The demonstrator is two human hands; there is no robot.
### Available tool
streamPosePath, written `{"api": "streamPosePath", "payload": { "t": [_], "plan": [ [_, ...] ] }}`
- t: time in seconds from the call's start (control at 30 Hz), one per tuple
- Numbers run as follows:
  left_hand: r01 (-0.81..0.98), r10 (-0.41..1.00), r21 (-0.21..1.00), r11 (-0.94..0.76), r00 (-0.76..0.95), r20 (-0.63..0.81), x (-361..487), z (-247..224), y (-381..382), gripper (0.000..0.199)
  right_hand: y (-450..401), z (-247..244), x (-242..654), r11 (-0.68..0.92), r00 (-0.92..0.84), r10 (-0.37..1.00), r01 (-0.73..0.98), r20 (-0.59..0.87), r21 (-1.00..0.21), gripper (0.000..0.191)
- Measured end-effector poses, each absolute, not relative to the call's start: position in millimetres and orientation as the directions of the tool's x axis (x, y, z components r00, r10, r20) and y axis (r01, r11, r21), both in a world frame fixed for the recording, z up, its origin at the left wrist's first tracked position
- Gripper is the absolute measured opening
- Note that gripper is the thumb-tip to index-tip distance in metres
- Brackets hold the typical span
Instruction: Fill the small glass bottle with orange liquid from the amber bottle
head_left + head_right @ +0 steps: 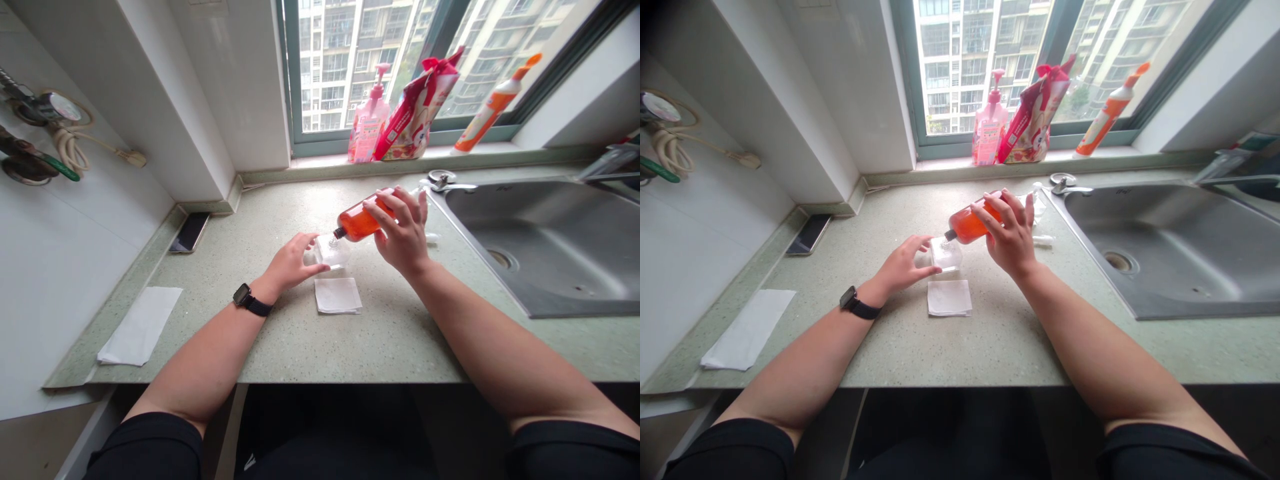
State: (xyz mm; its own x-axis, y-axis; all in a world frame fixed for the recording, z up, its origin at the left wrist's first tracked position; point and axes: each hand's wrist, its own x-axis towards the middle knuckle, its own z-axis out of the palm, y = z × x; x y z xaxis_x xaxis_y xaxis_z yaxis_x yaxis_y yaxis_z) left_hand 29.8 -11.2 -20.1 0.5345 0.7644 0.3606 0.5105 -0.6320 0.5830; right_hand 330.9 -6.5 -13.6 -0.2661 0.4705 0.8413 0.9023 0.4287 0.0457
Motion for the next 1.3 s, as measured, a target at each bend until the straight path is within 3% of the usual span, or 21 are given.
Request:
{"api": "streamPosePath", "payload": {
  "t": [1.0,1.3],
  "plan": [
    [0.52,0.777,0.593,-0.615,0.53,0.34,30.2,-18.4,-11.2,0.066,-7.3,-11.3,330.3,0.409,-0.285,0.469,0.909,0.836,0.081,0.095],
    [0.523,0.774,0.587,-0.618,0.534,0.34,29.9,-17.7,-12.5,0.067,-9.1,-10.8,331.3,0.387,-0.264,0.55,0.921,0.792,0.038,0.1]
  ]
}}
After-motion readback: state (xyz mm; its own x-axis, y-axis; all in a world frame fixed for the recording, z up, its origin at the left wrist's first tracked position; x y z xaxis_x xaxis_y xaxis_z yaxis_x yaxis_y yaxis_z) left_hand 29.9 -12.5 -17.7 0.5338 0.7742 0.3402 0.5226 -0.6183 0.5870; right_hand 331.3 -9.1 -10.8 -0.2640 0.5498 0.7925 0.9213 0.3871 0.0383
